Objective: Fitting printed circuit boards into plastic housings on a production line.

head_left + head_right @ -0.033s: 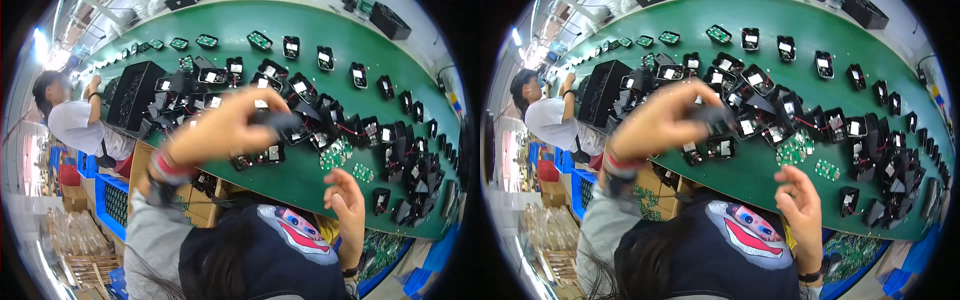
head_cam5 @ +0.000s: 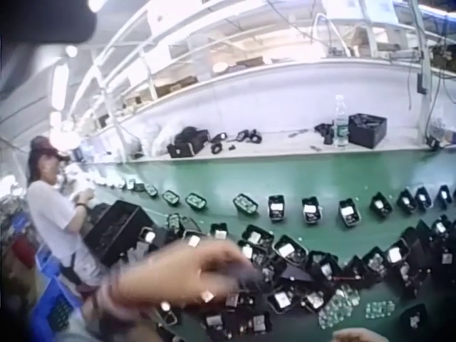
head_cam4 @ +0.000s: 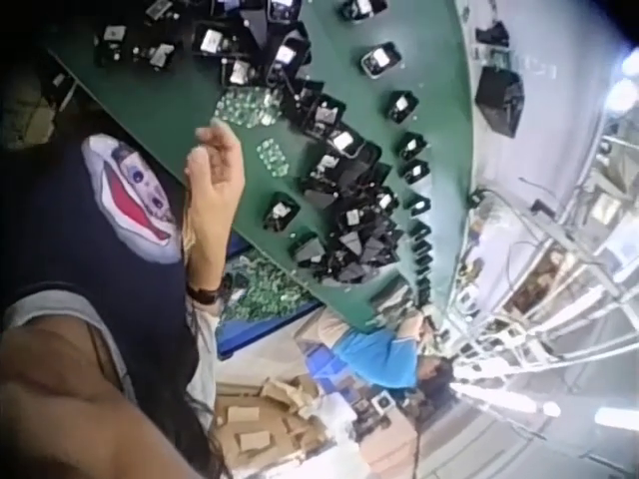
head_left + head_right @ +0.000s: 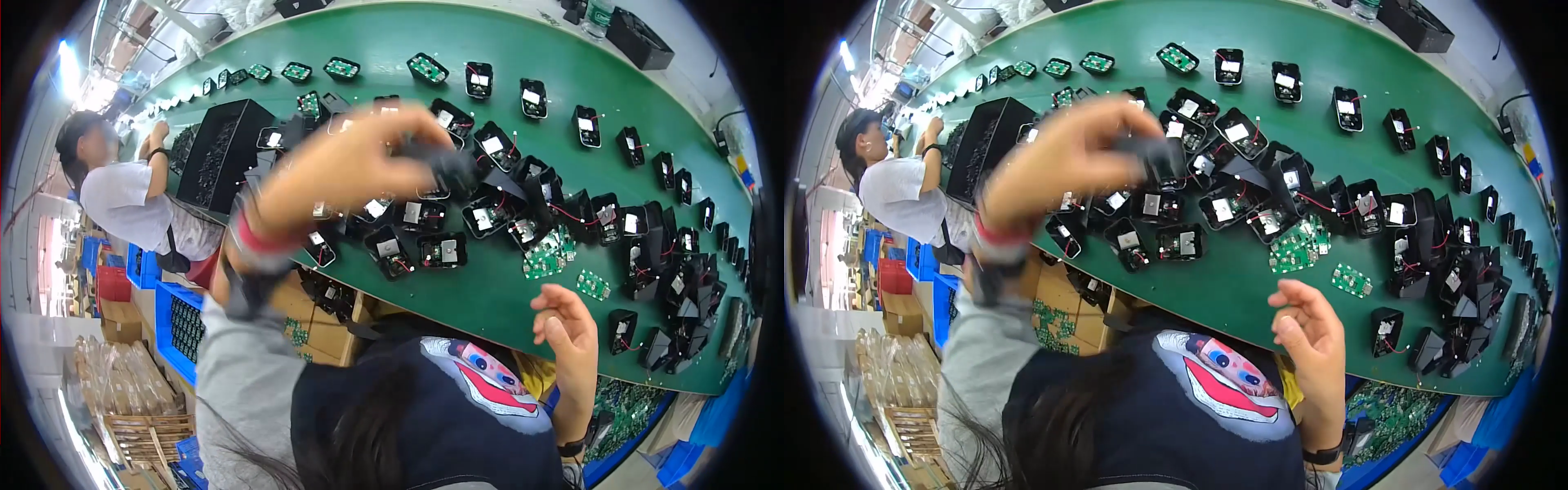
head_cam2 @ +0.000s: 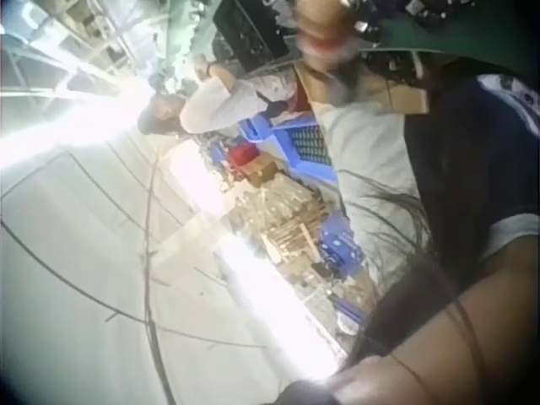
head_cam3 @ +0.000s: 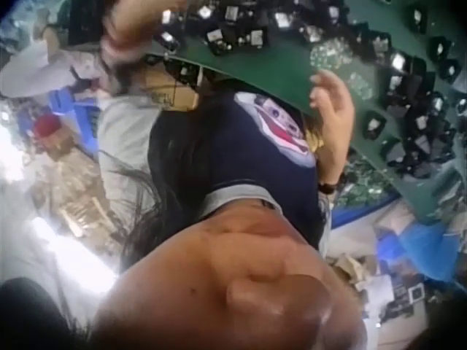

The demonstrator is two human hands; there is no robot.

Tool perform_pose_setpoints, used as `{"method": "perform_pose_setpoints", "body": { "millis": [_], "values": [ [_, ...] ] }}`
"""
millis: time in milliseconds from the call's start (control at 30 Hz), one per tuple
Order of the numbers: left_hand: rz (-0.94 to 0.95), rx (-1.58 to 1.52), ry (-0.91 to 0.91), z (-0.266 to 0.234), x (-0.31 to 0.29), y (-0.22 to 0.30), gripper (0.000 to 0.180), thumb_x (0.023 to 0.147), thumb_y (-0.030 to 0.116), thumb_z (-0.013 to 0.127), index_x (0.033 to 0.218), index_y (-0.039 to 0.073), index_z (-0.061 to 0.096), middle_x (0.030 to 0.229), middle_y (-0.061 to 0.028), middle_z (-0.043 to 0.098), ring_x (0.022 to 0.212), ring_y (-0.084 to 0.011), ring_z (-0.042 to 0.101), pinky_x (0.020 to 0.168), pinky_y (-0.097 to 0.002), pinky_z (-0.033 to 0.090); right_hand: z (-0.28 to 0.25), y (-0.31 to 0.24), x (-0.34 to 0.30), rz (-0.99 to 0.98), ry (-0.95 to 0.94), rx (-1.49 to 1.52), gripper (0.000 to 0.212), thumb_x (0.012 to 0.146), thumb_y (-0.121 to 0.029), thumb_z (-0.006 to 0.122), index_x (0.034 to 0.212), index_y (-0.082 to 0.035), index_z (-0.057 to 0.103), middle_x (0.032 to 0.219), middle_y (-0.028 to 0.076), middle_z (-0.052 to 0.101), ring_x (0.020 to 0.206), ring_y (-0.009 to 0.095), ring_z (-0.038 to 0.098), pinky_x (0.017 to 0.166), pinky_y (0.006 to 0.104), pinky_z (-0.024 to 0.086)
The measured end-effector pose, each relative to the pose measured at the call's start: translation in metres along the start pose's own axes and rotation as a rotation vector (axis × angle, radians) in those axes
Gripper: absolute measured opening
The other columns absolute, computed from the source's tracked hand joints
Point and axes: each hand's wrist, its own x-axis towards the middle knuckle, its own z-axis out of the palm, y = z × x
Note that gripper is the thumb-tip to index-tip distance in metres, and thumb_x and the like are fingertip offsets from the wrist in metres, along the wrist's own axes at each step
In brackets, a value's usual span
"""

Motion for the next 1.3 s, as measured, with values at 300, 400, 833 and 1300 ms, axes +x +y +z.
{"method": "perform_pose_setpoints", "body": {
  "millis": [300, 400, 833, 1300],
  "values": [
    [-0.262, 1.239, -0.31, -0.145, 0.184, -0.17, 0.038, 0.058, 0.006, 0.072, 0.095, 0.008, 0.068, 0.088, -0.011, 0.068, 0.081, -0.0248, 0.063, 0.074, -0.0345, 0.049, 0.011, -0.001, -0.016, 0.074, 0.138, -0.085, 0.026, 0.084, -0.006, 0.053, 0.109, 0.002, 0.053, 0.092, 0.005, 0.057, 0.073, 0.008, 0.052, 0.062, 0.0195, 0.043],
    [-0.3, 1.229, -0.095, -0.142, 0.184, -0.153, 0.064, 0.054, 0.007, 0.074, 0.116, 0.013, 0.059, 0.108, -0.0143, 0.062, 0.102, -0.0317, 0.056, 0.083, -0.0369, 0.047, -0.012, 0.004, -0.058, 0.084, 0.416, -0.154, 0.024, 0.086, -0.006, 0.052, 0.108, 0.001, 0.053, 0.089, 0.005, 0.057, 0.07, 0.007, 0.051, 0.06, 0.0186, 0.042],
    [0.358, 0.811, 0.401, -0.078, 0.125, -0.075, 0.045, 0.063, 0.016, 0.071, 0.096, -0.003, 0.047, 0.08, -0.0224, 0.06, 0.077, -0.0369, 0.059, 0.068, -0.0379, 0.047, -0.009, -0.004, -0.028, 0.014, 0.278, -0.256, 0.024, 0.087, -0.008, 0.053, 0.109, 0.002, 0.052, 0.094, 0.005, 0.056, 0.078, 0.008, 0.051, 0.069, 0.0193, 0.042],
    [0.125, -1.012, -0.145, 0.133, 0.003, 0.006, 0.069, 0.079, 0.007, 0.058, 0.137, 0.0, 0.02, 0.126, -0.0112, 0.038, 0.115, -0.0169, 0.041, 0.089, -0.0296, 0.042, 0.035, -0.018, 0.068, -0.775, 0.2, -0.385, 0.026, 0.092, -0.006, 0.039, 0.11, 0.005, 0.053, 0.113, 0.014, 0.056, 0.108, 0.021, 0.052, 0.096, 0.0325, 0.037]
  ]
}}
